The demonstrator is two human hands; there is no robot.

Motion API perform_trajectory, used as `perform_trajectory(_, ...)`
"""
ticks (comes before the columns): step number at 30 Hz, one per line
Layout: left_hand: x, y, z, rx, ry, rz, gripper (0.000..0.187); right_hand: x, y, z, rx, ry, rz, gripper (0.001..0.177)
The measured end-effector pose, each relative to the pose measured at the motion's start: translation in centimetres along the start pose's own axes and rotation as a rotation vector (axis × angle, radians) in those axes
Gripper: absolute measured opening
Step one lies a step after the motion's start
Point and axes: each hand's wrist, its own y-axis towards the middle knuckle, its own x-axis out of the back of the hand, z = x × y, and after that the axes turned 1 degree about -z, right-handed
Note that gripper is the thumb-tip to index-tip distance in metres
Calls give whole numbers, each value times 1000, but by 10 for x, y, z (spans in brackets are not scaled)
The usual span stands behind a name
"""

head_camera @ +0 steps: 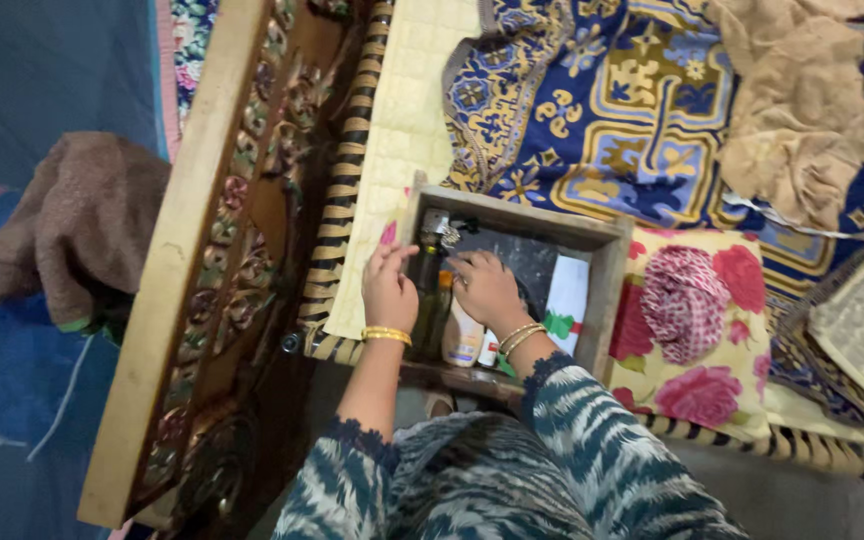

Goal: The person removes a drawer from a wooden dresser, empties its contents onto a nearby bed, wipes the drawer interior with a cloth, and then places the items back into the drawer before returning it to the dresser. The person then opens a second drawer and removes a cloth item.

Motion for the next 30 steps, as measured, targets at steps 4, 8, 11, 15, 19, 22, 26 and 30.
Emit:
perform_trajectory(4, 13, -3, 6, -17, 42, 5, 48, -21, 18, 3, -45, -74, 75, 38)
perform_trajectory(8, 20, -8, 16, -64, 74, -8, 45, -36, 22, 6, -101, -117, 137, 40)
perform_trajectory(11, 20, -14, 23, -20, 56, 8, 41, -39, 25, 8, -103, -107, 119, 45)
perform_trajectory(15, 16, -19, 33, 5, 81, 41, 37, -34, 26, 10, -20, -19, 51, 52)
perform_trajectory(19, 11, -22, 44, 21, 115, 81, 45, -15, 15, 0, -216, 187, -30, 35)
perform_trajectory(22, 7, -22, 55, 8, 84, 97, 56, 12, -1, -27, -375, 534, -186, 25)
perform_trajectory(26, -6, -31, 69, 100, 55, 143, 64, 38, -36, -81, -511, 477, -329, 24)
perform_trajectory(30, -22, -41, 77, 158, 38, 150, 67, 20, -47, -117, -382, 780, -268, 27)
